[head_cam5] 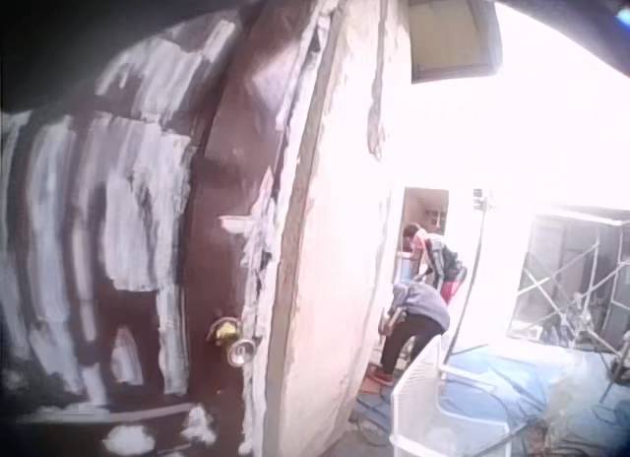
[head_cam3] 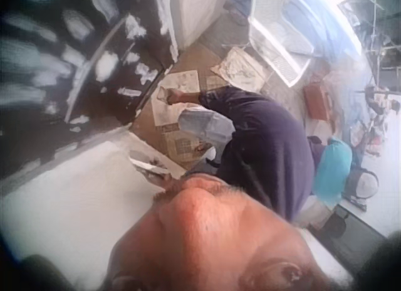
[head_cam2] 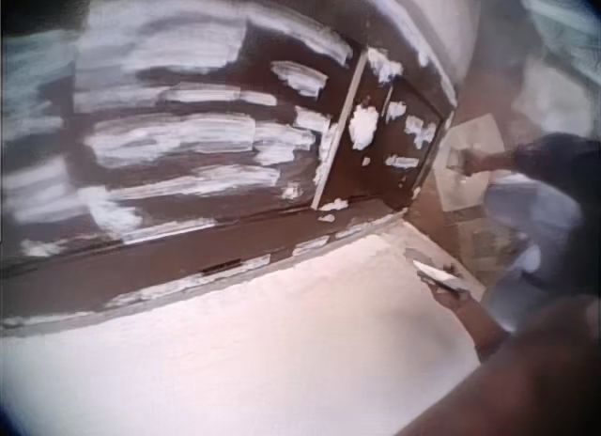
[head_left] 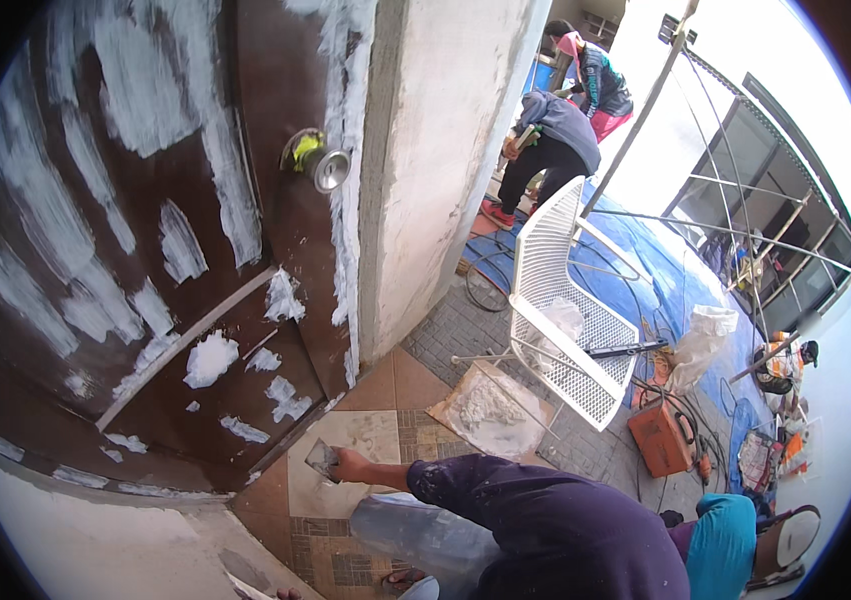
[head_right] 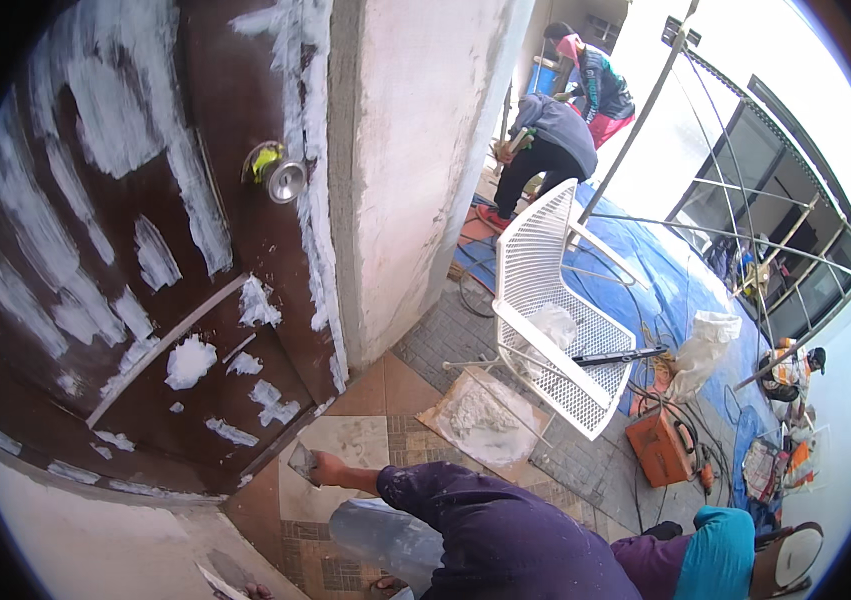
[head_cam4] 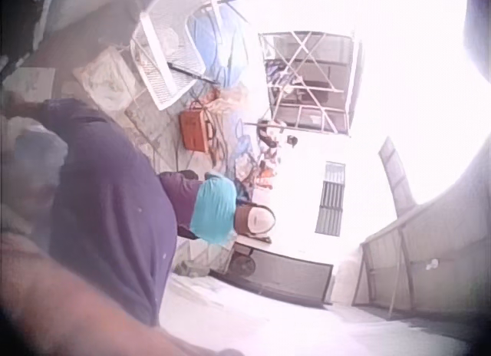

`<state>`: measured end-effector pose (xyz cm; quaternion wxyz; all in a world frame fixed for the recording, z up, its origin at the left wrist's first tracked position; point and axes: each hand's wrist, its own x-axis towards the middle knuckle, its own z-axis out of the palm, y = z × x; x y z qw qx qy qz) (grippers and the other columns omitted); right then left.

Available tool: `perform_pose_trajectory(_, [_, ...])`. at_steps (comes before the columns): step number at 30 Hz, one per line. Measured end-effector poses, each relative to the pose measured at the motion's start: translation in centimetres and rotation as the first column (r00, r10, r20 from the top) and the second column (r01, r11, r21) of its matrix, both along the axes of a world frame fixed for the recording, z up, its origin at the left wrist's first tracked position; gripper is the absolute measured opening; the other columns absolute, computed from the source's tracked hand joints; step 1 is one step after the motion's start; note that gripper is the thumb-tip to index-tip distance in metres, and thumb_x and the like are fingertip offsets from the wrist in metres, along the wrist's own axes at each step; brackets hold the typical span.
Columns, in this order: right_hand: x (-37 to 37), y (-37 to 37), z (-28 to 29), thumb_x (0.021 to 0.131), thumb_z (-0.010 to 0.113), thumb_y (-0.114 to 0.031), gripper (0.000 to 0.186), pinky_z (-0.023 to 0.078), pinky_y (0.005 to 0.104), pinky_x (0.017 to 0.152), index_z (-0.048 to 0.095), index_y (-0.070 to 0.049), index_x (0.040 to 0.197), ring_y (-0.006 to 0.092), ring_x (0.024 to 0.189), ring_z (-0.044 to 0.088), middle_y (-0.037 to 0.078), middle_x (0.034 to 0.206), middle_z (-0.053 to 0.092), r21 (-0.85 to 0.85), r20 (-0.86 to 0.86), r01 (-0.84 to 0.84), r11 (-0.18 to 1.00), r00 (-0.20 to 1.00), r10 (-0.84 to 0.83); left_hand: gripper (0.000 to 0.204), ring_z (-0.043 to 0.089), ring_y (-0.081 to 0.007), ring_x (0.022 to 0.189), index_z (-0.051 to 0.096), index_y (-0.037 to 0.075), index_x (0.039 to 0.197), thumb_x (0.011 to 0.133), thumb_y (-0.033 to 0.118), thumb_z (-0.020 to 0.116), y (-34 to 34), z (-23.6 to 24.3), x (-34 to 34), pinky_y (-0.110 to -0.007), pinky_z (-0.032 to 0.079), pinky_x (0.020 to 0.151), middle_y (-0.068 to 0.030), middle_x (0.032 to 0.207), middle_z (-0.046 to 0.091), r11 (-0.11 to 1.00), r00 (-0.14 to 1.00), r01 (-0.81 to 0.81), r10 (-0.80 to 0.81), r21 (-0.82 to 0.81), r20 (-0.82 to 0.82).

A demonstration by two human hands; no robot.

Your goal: The person applies white plaster to a wall using a trowel and a hawk, smoothing the surface in repeated strokes. They also use a hammer and a white plastic rod to tap along the wall edge, then continue plastering.

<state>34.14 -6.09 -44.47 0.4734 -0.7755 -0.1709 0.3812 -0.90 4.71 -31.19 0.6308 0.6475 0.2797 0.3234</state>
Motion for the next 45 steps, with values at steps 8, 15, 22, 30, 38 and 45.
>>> perform_pose_trajectory(8, [-6.0,-12.2,33.3,0.093,0.067,-0.025,0.033,0.049,0.0282,0.069,0.057,-0.006,0.119,0.0097,0.082,0.058,0.001,0.097,0.064,0.361,-0.485,0.398,0.844,0.853,-0.194,0.049,0.055,-0.0240,0.118,0.046,0.011,0.142,0.100,0.037,0.049,-8.6,26.7,12.8,-0.045,0.039,0.107,-0.0051,0.137,0.053,0.570,0.948,0.042,0.237,-0.821,0.213])
perform_pose_trajectory(15, [-6.2,-27.0,33.7,0.091,0.068,-0.020,0.038,0.050,0.0290,0.065,0.057,-0.003,0.122,0.0129,0.082,0.059,0.008,0.104,0.066,0.117,-0.392,0.633,0.766,0.738,-0.550,0.051,0.051,-0.0233,0.123,0.045,0.011,0.141,0.101,0.042,0.048,-12.2,29.1,14.9,-0.042,0.039,0.106,-0.0057,0.137,0.053,0.534,0.971,0.225,-0.189,-0.815,0.145])
perform_pose_trajectory(22, [-6.1,-41.0,10.1,0.087,0.065,-0.007,0.045,0.049,0.0318,0.054,0.044,0.000,0.127,0.0181,0.074,0.060,0.013,0.098,0.061,-0.237,-0.339,0.857,0.458,0.369,-0.865,0.048,0.045,-0.0257,0.132,0.040,0.006,0.143,0.103,0.030,0.045,-17.4,17.1,23.3,-0.044,0.033,0.112,-0.0080,0.144,0.047,0.500,0.893,0.142,-0.437,-0.854,-0.107])
perform_pose_trajectory(30, [-2.8,-51.5,-16.8,0.092,0.058,-0.007,0.034,0.048,0.0334,0.062,0.048,-0.012,0.124,0.0166,0.085,0.060,0.005,0.108,0.061,-0.325,-0.333,0.882,0.343,0.232,-0.914,0.041,0.050,-0.0199,0.123,0.045,0.011,0.137,0.099,0.021,0.056,-25.2,-20.3,31.9,-0.041,0.040,0.104,-0.0030,0.131,0.055,0.497,0.678,0.192,-0.691,-0.846,-0.252])
perform_pose_trajectory(38, [-1.5,-57.5,-27.5,0.099,0.048,-0.011,0.047,0.048,0.0358,0.071,0.038,-0.020,0.143,0.0145,0.092,0.057,0.002,0.112,0.059,-0.240,-0.354,0.932,0.273,0.178,-0.918,0.041,0.054,-0.0216,0.114,0.049,0.010,0.132,0.095,0.024,0.061,-32.5,-42.1,40.0,-0.044,0.040,0.097,-0.0057,0.128,0.057,0.678,0.621,0.097,-0.613,-0.729,-0.488])
perform_pose_trajectory(45, [-2.9,-59.8,-30.9,0.094,0.056,-0.011,0.064,0.046,0.0398,0.088,0.028,-0.015,0.152,0.0224,0.105,0.056,0.012,0.133,0.051,-0.330,0.045,0.896,0.296,0.329,-0.943,0.064,0.037,-0.0237,0.135,0.026,0.014,0.150,0.098,0.039,0.051,-31.2,-45.6,47.3,-0.047,0.019,0.115,-0.0067,0.147,0.042,0.677,0.590,0.163,-0.650,-0.718,-0.479])
